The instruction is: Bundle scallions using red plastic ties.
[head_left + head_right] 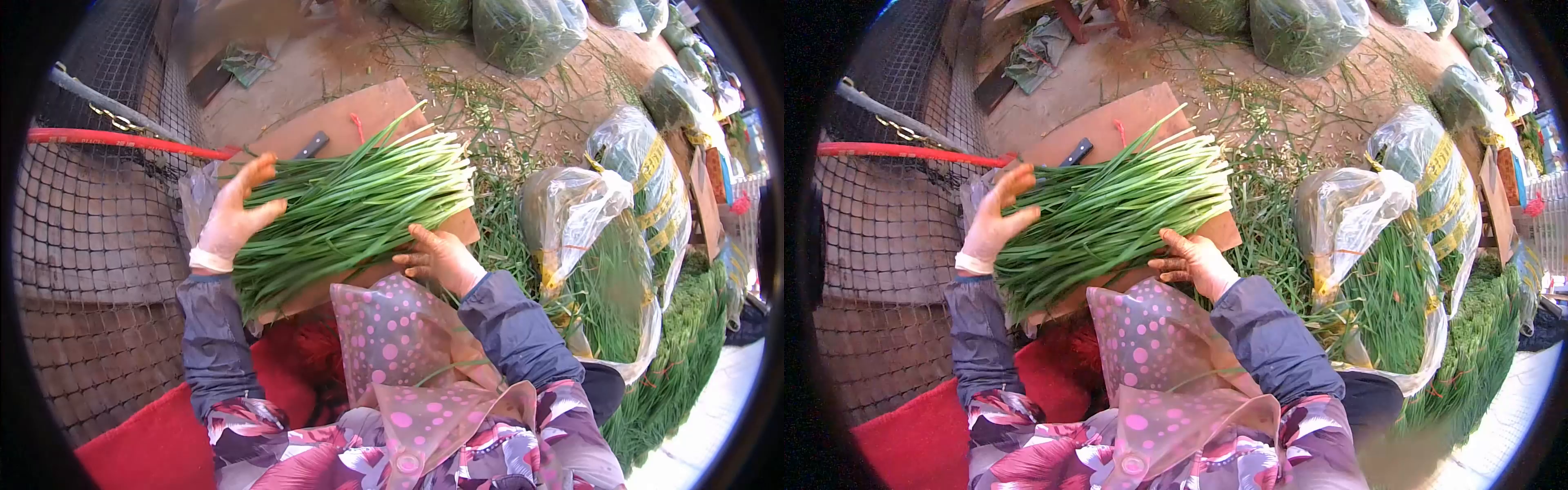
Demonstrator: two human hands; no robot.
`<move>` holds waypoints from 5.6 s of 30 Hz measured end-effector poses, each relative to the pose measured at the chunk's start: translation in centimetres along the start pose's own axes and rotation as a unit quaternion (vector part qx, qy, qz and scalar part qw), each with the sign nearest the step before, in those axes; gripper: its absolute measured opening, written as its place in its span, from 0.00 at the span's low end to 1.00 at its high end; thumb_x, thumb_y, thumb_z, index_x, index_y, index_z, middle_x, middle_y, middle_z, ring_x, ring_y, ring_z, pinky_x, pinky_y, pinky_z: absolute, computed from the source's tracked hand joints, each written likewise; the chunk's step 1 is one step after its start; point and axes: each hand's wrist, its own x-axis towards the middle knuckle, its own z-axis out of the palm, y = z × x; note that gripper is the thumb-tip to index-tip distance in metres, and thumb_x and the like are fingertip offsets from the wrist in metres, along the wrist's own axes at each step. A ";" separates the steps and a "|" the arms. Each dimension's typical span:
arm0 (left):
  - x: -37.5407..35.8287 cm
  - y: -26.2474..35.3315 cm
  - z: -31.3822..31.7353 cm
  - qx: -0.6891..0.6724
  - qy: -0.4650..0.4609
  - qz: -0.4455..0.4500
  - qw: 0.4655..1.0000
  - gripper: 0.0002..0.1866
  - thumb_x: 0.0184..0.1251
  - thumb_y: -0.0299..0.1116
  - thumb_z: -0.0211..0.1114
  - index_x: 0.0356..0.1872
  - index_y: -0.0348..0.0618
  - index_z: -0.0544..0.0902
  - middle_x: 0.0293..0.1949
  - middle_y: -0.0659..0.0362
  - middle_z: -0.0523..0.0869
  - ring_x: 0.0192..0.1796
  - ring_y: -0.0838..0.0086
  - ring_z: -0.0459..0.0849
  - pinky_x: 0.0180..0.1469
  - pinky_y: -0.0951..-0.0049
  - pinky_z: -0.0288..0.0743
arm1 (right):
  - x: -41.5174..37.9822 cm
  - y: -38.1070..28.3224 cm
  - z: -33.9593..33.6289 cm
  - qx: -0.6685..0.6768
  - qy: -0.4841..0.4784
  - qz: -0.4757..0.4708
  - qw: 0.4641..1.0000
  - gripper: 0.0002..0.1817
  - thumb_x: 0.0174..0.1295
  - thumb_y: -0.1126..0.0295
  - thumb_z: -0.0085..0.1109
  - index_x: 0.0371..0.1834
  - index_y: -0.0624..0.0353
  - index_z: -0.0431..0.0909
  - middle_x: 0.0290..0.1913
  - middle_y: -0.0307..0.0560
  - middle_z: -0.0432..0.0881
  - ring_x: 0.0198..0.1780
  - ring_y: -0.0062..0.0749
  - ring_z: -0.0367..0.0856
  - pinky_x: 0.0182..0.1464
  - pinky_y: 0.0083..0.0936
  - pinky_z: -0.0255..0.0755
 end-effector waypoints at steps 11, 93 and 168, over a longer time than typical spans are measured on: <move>8.3 -0.1 10.4 -0.120 -0.241 -0.053 0.962 0.22 0.58 0.23 0.62 0.56 0.32 0.79 0.50 0.54 0.85 0.51 0.76 0.80 0.57 0.76 0.71 | 0.6 0.7 -3.4 0.098 0.052 -0.076 0.991 0.18 0.68 0.64 0.57 0.54 0.65 0.71 0.46 0.51 0.81 0.39 0.41 0.86 0.35 0.31 0.82; 7.9 19.8 43.5 -0.202 0.118 0.045 0.971 0.16 0.58 0.17 0.57 0.46 0.40 0.83 0.49 0.53 0.85 0.60 0.62 0.77 0.67 0.64 0.63 | -0.4 -11.5 -24.9 -0.761 0.418 -0.091 0.489 0.21 0.64 0.61 0.48 0.58 0.56 0.73 0.42 0.48 0.83 0.45 0.43 0.82 0.46 0.46 0.70; 4.3 19.3 44.5 -0.643 -0.131 -0.317 0.684 0.35 0.62 0.29 0.66 0.69 0.36 0.62 0.61 0.52 0.75 0.61 0.66 0.74 0.64 0.67 0.65 | -17.8 -8.3 -21.7 -0.395 0.290 -0.386 0.782 0.42 0.50 0.78 0.70 0.71 0.57 0.63 0.67 0.55 0.70 0.63 0.33 0.74 0.62 0.28 0.70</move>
